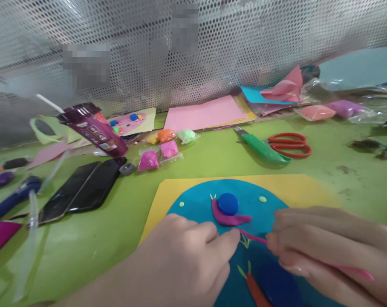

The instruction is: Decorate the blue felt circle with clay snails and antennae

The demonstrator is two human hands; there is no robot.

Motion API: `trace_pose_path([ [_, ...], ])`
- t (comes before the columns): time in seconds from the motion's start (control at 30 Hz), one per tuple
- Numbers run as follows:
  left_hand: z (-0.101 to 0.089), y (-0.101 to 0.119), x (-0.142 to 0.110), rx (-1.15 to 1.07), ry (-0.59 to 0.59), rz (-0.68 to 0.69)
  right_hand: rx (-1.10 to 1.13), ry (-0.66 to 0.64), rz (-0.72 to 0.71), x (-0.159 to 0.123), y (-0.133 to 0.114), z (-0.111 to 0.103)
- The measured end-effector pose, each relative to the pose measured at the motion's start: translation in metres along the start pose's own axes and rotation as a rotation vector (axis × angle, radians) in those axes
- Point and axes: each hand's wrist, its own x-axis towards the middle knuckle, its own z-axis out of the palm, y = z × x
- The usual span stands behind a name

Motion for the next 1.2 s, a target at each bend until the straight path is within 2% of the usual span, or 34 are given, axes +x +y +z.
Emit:
trace_pose_path([
  [1.2,-0.0008,-0.0017,-0.002,0.048,0.014,0.034,0.02,0.015,0.028,-0.0016,-0.0055,-0.0026],
])
